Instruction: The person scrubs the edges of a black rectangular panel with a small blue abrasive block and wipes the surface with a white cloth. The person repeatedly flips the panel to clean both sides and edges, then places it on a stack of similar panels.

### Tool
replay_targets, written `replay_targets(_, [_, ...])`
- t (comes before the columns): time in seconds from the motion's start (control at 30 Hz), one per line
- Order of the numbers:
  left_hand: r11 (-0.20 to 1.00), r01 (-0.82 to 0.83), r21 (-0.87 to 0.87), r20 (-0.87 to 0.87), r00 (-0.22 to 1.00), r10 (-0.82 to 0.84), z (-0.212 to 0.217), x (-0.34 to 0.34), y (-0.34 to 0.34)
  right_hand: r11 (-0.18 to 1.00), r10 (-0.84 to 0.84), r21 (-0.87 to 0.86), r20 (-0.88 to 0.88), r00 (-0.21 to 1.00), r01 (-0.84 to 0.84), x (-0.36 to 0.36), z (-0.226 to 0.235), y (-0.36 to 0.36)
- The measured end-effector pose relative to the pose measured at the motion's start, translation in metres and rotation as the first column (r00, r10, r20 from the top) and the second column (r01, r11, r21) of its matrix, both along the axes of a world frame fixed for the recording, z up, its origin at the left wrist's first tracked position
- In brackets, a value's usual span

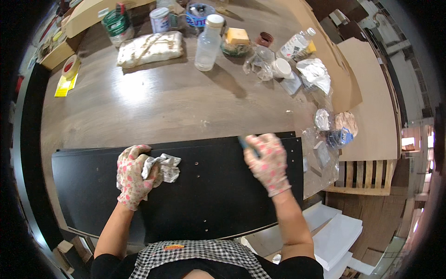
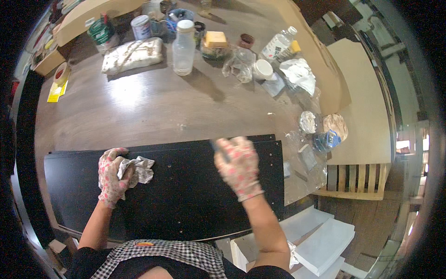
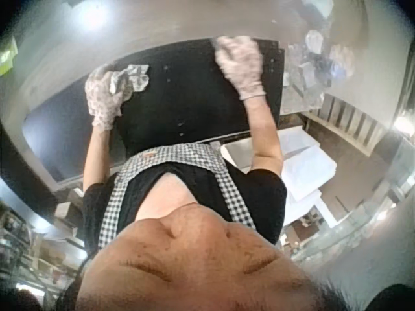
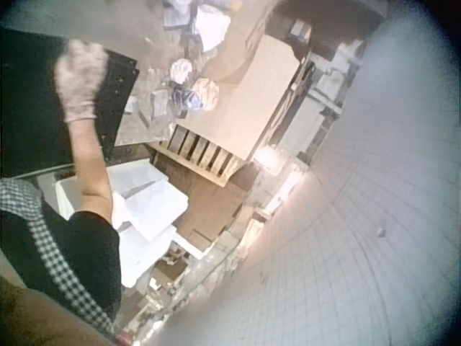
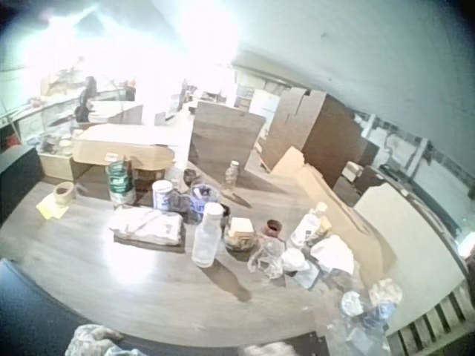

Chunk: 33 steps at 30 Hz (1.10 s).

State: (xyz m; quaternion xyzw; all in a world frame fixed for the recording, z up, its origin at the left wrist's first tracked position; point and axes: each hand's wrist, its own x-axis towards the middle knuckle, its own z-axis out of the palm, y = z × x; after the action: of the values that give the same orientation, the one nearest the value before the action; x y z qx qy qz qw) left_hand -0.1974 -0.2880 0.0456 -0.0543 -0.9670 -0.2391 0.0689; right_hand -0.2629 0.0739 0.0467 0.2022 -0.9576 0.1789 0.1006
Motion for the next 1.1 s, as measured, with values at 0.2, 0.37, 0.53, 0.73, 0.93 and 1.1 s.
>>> replay_targets(0.2, [0.999,-0.036,-0.031,-0.078,0.996,0.033,-0.01,-0.003,0.006,0.972,-0.152,0.171,-0.064,0.986,0.161,-0.006,0.003,0.062])
replay_targets(0.37, [0.998,-0.055,-0.037,-0.061,0.997,0.052,-0.015,0.0,0.004,0.859,-0.384,0.321,-0.113,0.916,0.399,-0.03,0.017,0.132])
replay_targets(0.53, [0.999,-0.029,-0.039,-0.103,0.994,0.025,-0.015,-0.002,0.006,0.979,-0.151,0.141,0.036,0.988,0.145,-0.023,0.005,0.114])
replay_targets(0.73, [0.997,-0.075,-0.034,-0.069,0.995,0.072,-0.013,0.001,0.007,0.863,-0.493,0.112,-0.032,0.869,0.493,-0.025,0.004,0.172])
replay_targets(0.93, [0.998,-0.018,-0.054,-0.134,0.991,0.011,-0.011,0.0,0.003,0.945,-0.326,-0.005,-0.085,0.941,0.327,-0.003,-0.012,0.052])
replay_targets(1.1, [0.972,0.043,0.231,-0.136,0.991,-0.011,-0.001,0.011,-0.001,0.961,0.133,-0.251,0.052,0.99,-0.116,-0.006,0.009,-0.103])
